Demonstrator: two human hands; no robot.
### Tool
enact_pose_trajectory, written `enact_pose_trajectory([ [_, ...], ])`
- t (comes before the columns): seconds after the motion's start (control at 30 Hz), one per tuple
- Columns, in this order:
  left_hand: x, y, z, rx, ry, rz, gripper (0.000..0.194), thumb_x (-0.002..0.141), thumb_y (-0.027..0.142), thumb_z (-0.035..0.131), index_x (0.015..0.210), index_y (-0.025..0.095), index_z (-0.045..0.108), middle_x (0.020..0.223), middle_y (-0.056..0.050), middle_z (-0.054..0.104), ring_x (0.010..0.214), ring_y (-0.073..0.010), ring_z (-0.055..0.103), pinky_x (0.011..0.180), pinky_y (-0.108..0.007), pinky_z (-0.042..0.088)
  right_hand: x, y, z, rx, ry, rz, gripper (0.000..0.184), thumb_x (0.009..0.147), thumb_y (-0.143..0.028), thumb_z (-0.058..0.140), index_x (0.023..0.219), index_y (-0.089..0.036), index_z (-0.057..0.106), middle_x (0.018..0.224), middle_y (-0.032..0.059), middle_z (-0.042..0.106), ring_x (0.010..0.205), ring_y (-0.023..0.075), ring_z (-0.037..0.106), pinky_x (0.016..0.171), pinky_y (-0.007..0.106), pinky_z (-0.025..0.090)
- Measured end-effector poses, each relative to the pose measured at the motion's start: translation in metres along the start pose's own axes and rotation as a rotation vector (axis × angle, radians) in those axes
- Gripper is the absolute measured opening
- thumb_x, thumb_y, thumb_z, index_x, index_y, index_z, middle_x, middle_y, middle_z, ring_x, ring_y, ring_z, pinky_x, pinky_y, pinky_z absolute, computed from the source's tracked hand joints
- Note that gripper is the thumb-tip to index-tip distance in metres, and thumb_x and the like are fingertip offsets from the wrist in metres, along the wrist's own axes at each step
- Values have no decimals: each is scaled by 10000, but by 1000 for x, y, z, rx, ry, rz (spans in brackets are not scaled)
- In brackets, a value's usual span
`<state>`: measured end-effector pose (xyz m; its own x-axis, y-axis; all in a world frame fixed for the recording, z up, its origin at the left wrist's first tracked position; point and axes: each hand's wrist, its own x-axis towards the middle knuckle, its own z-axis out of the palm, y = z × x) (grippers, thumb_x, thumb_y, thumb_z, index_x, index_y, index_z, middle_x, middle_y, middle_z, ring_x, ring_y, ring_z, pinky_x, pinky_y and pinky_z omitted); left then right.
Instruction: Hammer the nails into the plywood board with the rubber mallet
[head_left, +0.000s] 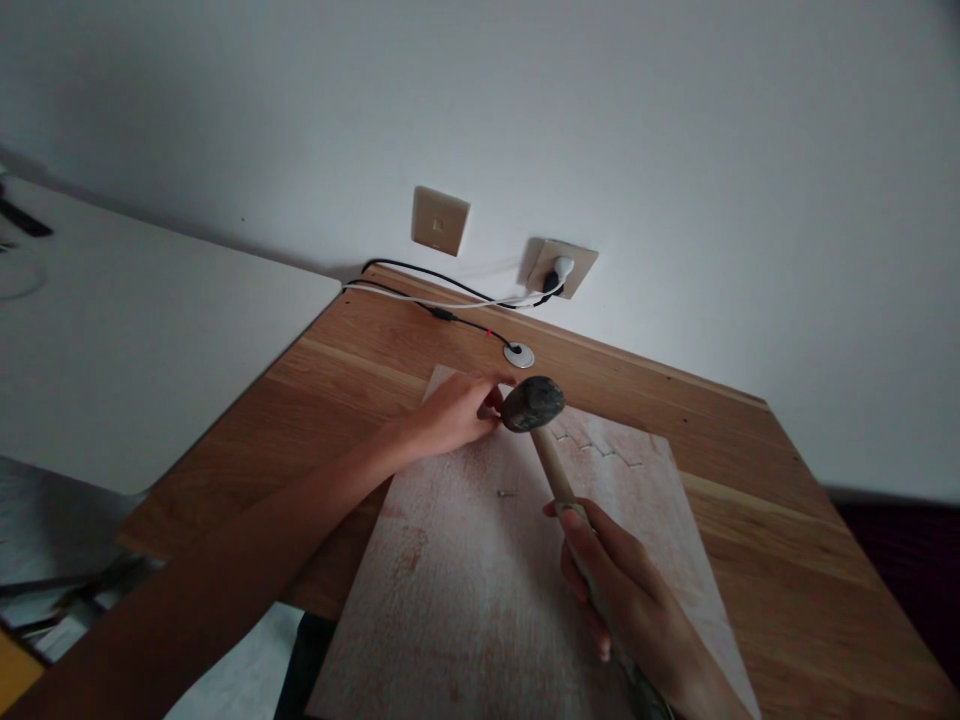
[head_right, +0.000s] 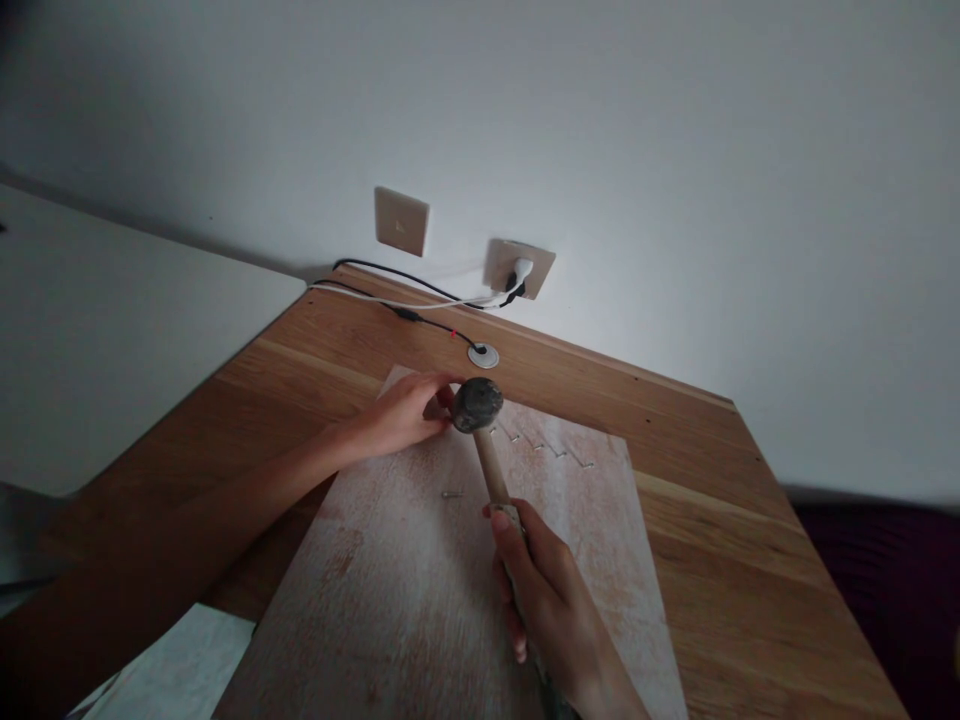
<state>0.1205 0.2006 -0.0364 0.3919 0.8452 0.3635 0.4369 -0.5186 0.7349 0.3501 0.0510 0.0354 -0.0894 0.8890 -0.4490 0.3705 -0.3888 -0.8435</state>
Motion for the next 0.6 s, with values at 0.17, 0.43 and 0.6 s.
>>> enact_pose_trajectory([
  [0.17, 0, 1, 0, 6, -10, -1, 484, 880, 29, 728, 1341, 170, 691, 992, -35, 830, 926, -191, 792, 937, -343, 605, 0, 4, -1, -8, 21, -12, 648, 991, -805, 554, 1181, -189, 623, 608, -108, 513, 357, 55, 427, 316, 147, 348],
  [0.43, -1, 0, -1, 25, -16, 13, 479, 879, 23, 722, 1331, 178, 696, 1013, -47, 832, 941, -200, 793, 912, -340, 603, -5, 3, -1, -5, 6, 10, 678, 995, -810, 549, 1220, -176, 633, 623, -100, 520, 362, 49, 424, 325, 147, 345],
  [0.6, -1, 1, -2, 24, -30, 16, 468, 886, 4, 708, 1320, 181, 701, 1027, -48, 828, 945, -196, 788, 885, -325, 598, -5, 1, 0, 11, 9, 6, 700, 982, -819, 561, 1235, -169, 625, 612, -108, 509, 364, 49, 425, 325, 142, 352],
])
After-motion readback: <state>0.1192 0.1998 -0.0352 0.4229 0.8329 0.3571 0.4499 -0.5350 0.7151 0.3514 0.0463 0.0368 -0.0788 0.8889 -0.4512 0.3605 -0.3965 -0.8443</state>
